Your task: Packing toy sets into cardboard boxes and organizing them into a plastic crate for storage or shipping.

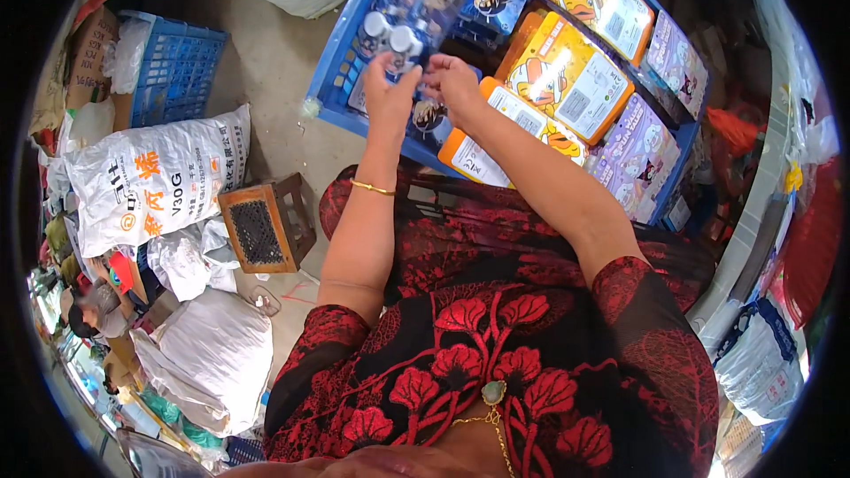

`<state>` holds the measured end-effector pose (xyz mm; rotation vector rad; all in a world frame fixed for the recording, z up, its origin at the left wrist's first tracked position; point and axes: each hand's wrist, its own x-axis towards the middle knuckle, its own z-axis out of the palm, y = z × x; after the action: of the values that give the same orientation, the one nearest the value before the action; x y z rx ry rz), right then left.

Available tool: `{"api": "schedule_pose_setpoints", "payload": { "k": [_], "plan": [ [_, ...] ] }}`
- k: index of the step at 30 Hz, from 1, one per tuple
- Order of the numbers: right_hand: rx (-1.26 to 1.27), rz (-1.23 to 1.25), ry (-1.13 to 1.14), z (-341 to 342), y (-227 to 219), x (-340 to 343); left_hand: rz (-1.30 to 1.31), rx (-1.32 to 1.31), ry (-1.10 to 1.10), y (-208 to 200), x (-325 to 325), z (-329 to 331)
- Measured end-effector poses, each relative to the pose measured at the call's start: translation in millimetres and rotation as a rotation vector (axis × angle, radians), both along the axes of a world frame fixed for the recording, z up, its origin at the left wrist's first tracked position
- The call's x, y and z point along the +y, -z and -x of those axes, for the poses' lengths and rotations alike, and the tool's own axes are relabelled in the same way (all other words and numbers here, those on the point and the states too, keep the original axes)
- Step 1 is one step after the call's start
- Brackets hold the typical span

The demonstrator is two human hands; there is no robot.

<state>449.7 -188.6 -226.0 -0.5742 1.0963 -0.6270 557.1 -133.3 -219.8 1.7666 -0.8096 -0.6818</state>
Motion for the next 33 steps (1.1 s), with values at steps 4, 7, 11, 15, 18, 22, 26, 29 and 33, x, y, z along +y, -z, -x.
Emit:
{"api": "schedule_pose_setpoints", "payload": {
  "k": [4, 7, 11, 15, 18, 22, 26, 29, 33],
  "plan": [
    [0.278, 0.054, 0.013, -0.7, 21.3, -18.8, 0.047, 0.624, -0.143, -5.6, 6.3, -5.8],
    [0.432, 0.152, 0.08, 1.6, 38.9, -50.8, -0.11, 0.729, -0.148, -31.2, 4.7, -7.5],
    [0.309, 0.133, -0.027, 9.4, 43.4, -81.4, -0.175, 0.853, -0.093, -21.7, 2.7, -4.2],
    [0.516, 0.437, -0.019, -13.1, 5.9, -66.2, -0.326, 1.321, 0.166, -17.7, 4.6, 4.3],
    [0.34, 0.449, 0.076, -21.5, -24.5, -42.4, -0.262, 1.419, 0.093, -12.5, 1.4, 13.8],
    [0.292, 0.255, 0.01, -12.3, -57.6, 7.6, 0.122, 1.647, -0.102, -1.6, -1.9, 6.0],
    [0.067, 0.293, -0.095, 20.3, -51.7, 37.6, 0.135, 1.577, -0.109, -12.1, -7.3, 0.0],
    [0.017, 0.302, -0.2, 48.6, -62.6, 48.3, 0.339, 1.447, -0.246, -16.3, -12.7, 2.1],
    [-0.1, 0.152, 0.029, 83.5, -71.9, 47.2, 0.292, 1.393, -0.264, -13.6, -9.9, -14.0]
  ]
}}
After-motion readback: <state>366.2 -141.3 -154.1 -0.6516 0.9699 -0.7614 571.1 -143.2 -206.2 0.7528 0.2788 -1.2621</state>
